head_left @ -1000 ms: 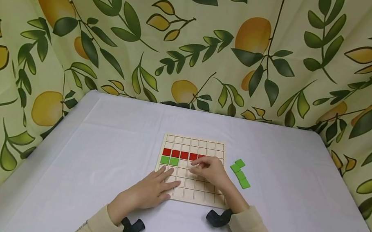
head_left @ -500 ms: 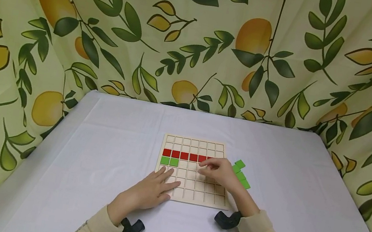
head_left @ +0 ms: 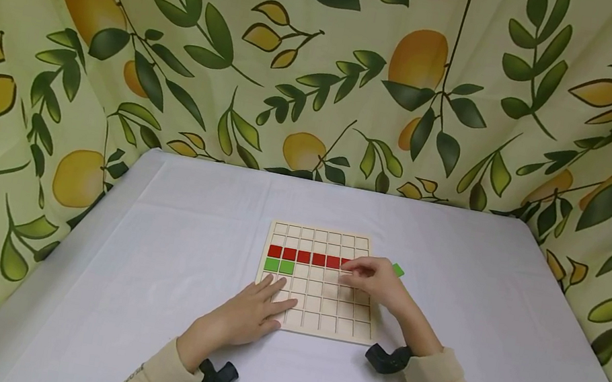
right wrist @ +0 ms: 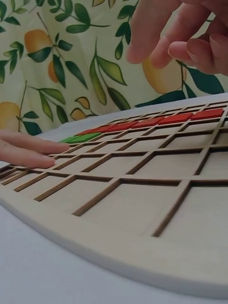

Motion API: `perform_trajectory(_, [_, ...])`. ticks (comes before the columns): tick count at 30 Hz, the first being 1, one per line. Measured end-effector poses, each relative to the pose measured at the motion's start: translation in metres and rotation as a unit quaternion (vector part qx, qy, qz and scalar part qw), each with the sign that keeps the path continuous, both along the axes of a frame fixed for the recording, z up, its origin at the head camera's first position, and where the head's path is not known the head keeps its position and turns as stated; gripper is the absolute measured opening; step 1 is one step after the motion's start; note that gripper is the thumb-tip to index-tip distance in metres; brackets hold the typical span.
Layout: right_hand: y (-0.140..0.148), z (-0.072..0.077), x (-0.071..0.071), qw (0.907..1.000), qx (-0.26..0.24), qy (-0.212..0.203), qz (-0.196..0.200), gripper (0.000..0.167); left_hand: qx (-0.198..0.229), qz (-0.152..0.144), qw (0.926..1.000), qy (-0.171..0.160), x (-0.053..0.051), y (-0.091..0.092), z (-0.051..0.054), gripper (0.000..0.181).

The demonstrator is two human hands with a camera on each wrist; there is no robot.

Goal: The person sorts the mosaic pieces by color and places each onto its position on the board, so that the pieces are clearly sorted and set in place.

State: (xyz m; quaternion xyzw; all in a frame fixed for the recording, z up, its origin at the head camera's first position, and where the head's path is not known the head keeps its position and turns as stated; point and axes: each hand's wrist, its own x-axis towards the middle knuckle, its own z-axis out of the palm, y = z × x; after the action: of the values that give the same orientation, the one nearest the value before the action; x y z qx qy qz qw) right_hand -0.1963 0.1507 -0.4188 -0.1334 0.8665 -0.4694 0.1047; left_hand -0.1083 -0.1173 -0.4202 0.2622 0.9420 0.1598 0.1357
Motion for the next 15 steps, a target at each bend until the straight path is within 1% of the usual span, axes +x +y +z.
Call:
perform_trajectory(7, [0.011,-0.001,-0.001,0.9998,0.013,0.016,0.001,0.023,0.000,0.000,1.0000,0.002,0.000,0.000,-0.001,0.046])
perform_trajectory(10, [0.016,-0.001,-0.002,0.9998,0.015,0.013,0.002,0.025,0.002,0.000,1.0000,0.001,0.000,0.000,-0.002,0.046])
perform_trajectory(15, [0.025,-0.002,-0.004,0.9998,0.013,0.010,-0.008,0.028,0.001,-0.001,1.0000,0.001,0.000,-0.001,-0.001,0.046])
